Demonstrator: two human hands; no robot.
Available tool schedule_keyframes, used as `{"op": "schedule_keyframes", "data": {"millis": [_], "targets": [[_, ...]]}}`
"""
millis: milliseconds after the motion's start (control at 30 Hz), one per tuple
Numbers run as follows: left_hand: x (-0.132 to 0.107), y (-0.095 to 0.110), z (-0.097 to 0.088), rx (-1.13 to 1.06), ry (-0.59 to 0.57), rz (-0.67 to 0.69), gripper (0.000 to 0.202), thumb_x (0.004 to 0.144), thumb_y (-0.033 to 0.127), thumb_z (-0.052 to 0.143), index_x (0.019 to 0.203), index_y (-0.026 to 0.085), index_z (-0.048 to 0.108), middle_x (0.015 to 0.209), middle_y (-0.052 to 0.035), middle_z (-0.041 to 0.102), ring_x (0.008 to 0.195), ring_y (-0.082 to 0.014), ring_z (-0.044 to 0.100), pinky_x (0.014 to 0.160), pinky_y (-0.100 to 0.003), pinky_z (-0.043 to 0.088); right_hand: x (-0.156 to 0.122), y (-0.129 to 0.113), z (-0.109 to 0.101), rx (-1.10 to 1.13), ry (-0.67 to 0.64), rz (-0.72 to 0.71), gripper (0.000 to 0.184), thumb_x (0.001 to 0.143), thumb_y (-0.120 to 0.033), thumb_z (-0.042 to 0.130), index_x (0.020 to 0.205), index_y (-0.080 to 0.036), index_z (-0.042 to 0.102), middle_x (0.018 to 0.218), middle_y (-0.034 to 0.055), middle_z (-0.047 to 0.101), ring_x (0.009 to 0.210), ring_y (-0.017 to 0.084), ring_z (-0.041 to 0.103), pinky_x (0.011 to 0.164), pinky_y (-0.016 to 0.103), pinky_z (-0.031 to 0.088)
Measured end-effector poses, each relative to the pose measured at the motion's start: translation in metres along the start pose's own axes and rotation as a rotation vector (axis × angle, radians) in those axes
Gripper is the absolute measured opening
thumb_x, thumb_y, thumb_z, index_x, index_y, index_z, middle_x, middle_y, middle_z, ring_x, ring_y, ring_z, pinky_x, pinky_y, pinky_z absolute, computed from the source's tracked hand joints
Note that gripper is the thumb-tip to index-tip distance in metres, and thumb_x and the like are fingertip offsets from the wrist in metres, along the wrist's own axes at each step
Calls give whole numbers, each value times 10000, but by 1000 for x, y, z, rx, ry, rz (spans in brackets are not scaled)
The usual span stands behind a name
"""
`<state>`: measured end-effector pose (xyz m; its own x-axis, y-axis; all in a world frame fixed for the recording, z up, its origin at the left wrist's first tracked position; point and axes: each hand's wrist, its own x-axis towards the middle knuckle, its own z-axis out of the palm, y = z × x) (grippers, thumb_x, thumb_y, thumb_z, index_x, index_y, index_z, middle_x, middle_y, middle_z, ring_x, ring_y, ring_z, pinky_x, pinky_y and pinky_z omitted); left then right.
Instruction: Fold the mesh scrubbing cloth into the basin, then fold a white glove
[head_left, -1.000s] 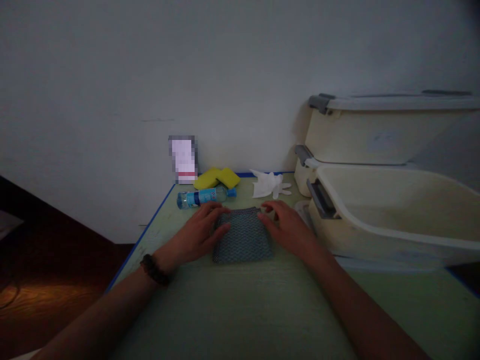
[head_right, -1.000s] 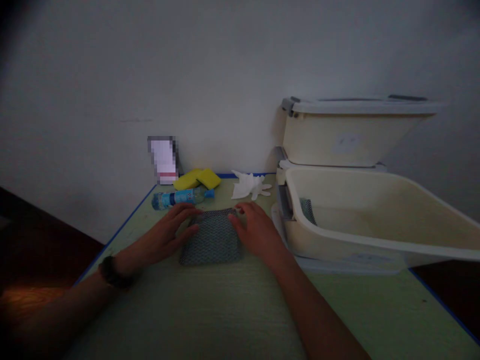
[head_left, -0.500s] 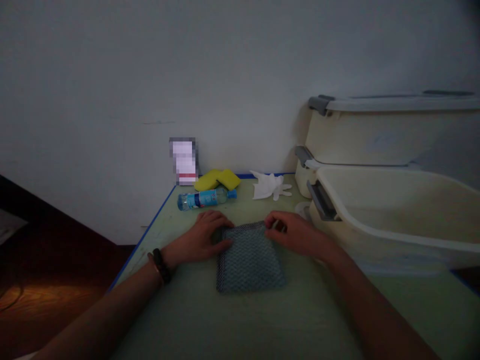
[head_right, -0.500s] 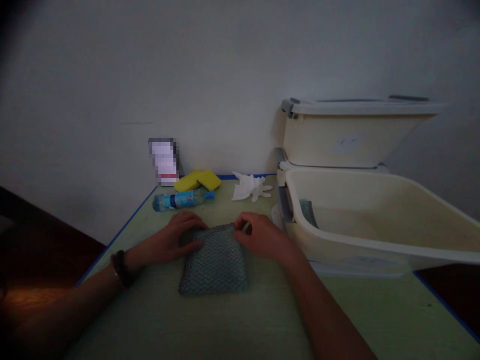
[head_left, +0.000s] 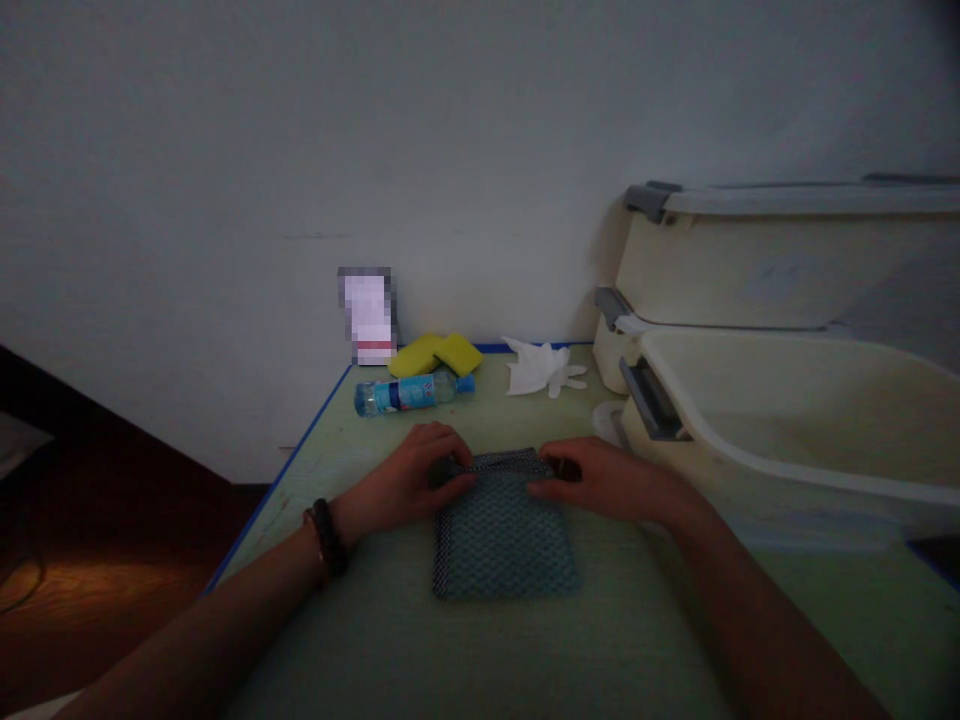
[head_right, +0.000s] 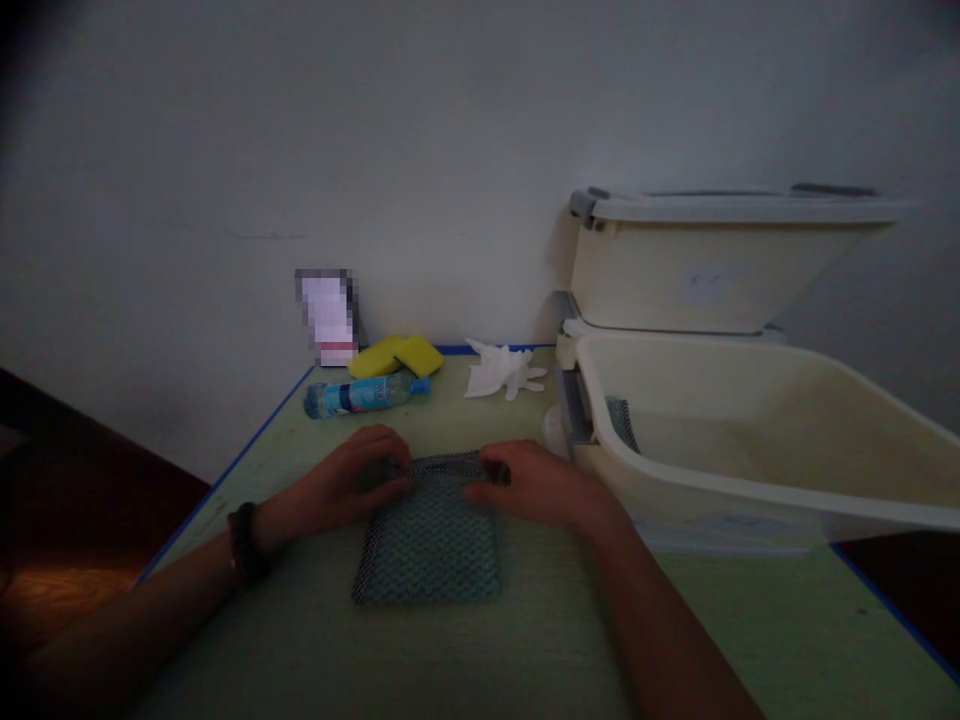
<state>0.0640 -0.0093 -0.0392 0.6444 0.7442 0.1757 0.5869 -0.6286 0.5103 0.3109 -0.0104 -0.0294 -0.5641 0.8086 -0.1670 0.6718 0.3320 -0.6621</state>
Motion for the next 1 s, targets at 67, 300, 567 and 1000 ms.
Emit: {"op": "schedule_keyframes", "data": {"millis": [67,300,567,1000], "targets": [[0,-1,0,-1,24,-50,140,829,306,497,868,184,554,849,-20,573,845,-167,529,805,-341,426,3,-2,1,1,87,2,221,812,-351,504,728,-158,571,633,-3,557,583,125,505,514,230,346],[5,-11,5,-25,35,-177,225,860,340,438,935,176,573,875,-32,624,796,-165,573,715,-308,452,13,-5,15,-15,307,103,167,793,-300,545,862,-158,599,675,17,602,605,131,538,554,238,374],[7,-17,11,75,82,-156,257,884,336,390,906,172,587,850,-37,609,818,-173,558,763,-326,445,22,1,24,-128,480,76,297,851,-341,458,636,-173,577,599,-3,562,558,122,504,534,238,345],[7,-24,15,152,136,-173,215,891,301,371,886,176,546,854,-42,579,808,-176,542,758,-332,447,36,5,41,-276,631,103,246,827,-349,504,661,-184,582,767,37,559,758,175,547,722,302,416]]}}
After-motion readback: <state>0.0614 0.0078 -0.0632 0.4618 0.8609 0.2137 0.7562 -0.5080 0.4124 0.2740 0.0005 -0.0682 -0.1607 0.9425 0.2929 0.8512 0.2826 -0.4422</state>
